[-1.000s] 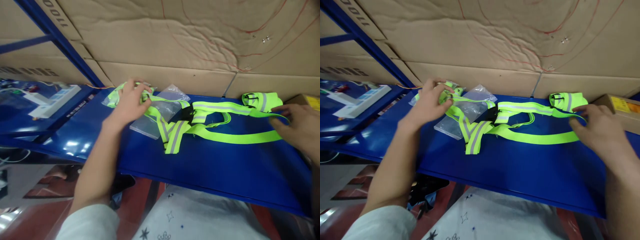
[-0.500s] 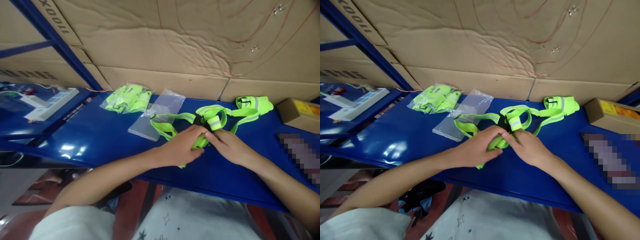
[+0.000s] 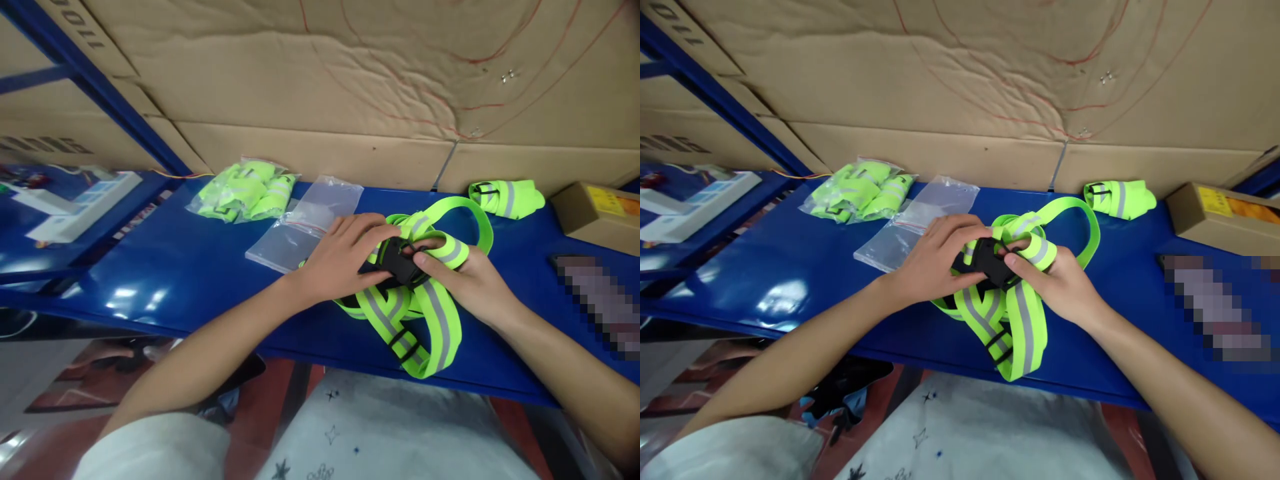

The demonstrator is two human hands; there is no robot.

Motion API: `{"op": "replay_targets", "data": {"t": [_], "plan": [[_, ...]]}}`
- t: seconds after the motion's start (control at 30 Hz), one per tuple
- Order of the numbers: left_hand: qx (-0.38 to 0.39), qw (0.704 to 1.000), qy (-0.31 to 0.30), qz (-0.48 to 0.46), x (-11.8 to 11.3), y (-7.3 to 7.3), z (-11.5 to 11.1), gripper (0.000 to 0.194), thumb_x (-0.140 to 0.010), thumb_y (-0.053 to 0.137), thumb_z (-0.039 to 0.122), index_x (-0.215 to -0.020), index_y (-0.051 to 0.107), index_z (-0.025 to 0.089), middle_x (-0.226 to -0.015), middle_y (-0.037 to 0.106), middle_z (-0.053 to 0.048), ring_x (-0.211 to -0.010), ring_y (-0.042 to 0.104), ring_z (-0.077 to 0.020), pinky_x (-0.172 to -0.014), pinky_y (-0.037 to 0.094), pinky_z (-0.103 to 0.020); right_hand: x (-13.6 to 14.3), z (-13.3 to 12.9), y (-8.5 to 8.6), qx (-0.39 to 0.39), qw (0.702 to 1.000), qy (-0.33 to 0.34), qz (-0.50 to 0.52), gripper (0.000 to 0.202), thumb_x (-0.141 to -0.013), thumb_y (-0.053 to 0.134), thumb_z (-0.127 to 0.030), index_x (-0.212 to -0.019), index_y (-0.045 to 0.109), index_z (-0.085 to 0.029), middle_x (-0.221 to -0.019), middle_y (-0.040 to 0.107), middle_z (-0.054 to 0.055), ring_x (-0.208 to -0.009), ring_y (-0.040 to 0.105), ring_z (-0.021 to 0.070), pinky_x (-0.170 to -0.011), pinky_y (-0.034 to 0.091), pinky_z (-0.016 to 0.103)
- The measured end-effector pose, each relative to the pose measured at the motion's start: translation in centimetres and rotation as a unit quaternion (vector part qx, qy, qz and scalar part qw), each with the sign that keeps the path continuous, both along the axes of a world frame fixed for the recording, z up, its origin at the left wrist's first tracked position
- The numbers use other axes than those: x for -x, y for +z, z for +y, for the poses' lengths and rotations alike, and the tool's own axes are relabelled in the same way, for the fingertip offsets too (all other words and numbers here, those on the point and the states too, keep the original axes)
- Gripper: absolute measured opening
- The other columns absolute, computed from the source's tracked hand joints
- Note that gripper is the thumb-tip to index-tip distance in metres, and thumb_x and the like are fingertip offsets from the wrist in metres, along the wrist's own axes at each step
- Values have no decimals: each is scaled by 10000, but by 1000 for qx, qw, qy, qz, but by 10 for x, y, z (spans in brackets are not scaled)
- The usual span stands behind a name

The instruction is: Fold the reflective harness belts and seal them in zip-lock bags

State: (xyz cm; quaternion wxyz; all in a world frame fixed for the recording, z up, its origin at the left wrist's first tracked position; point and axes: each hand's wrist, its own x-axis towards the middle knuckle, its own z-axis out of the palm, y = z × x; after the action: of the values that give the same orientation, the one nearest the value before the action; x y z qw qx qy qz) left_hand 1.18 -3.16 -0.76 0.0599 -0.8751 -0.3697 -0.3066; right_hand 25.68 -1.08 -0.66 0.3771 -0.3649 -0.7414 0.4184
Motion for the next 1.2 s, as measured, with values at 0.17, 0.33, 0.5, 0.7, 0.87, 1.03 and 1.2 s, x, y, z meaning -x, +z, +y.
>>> {"op": "replay_targets", "data": {"t": [0.17, 0.33, 0.5, 0.7, 0.87, 1.03, 1.2], "plan": [[-6, 997, -55, 62, 3, 2, -1, 595, -878, 757, 400, -1385, 493, 236, -1361, 549, -151, -1251, 577, -322, -1007, 539, -486, 2, -5, 3, -30, 996, 44, -66, 265, -957, 653, -453, -1136, 740, -277, -1069, 769, 3, -1032, 716, 261, -867, 592, 365], [-17, 998, -50, 36, 3, 3, -3, 463, -903, 716, 351, -1311, 538, 223, -1388, 528, -147, -1254, 598, -295, -984, 589, -438, 0, -6, 5, -1, 995, 36, -91, 323, -949, 641, -503, -1141, 740, -262, -1025, 768, 8, -963, 719, 260, -800, 588, 351], [-17, 997, -69, 22, 1, 2, -4, 309, -953, 638, 348, -1220, 607, 196, -1429, 522, -155, -1274, 609, -274, -1007, 595, -405, -4, -8, 6, 30, 993, -3, -112, 406, -932, 640, -558, -1108, 746, -208, -965, 775, 33, -837, 705, 246, -713, 568, 325], [-26, 994, -99, 36, 3, 8, -5, 286, -992, 575, 292, -1226, 628, 138, -1475, 518, -172, -1360, 559, -267, -1102, 547, -389, -10, -7, 3, 39, 991, -12, -124, 419, -903, 669, -580, -1105, 757, -224, -1020, 788, 35, -877, 711, 250, -755, 564, 316], [-22, 992, -99, 70, 4, 14, -10, 243, -995, 575, 313, -1173, 660, 171, -1506, 499, -151, -1315, 591, -250, -976, 608, -367, -9, -8, 4, 44, 991, 4, -123, 385, -885, 687, -579, -1046, 760, -238, -980, 782, 10, -832, 694, 223, -714, 549, 288], [-45, 987, -83, 128, 2, 12, -11, 216, -1014, 534, 286, -1159, 671, 201, -1450, 563, -95, -1170, 651, -203, -833, 610, -298, -3, -14, 11, 5, 991, 8, -136, 378, -895, 670, -568, -900, 739, -197, -791, 723, 1, -677, 587, 160, -620, 499, 251], [-63, 985, -74, 145, 5, 17, -13, 226, -1024, 529, 301, -1173, 673, 211, -1431, 581, -83, -1131, 651, -195, -814, 590, -301, -7, -17, 10, -20, 989, -1, -147, 384, -916, 650, -555, -900, 714, -177, -769, 696, 7, -646, 568, 149, -569, 473, 240]]}}
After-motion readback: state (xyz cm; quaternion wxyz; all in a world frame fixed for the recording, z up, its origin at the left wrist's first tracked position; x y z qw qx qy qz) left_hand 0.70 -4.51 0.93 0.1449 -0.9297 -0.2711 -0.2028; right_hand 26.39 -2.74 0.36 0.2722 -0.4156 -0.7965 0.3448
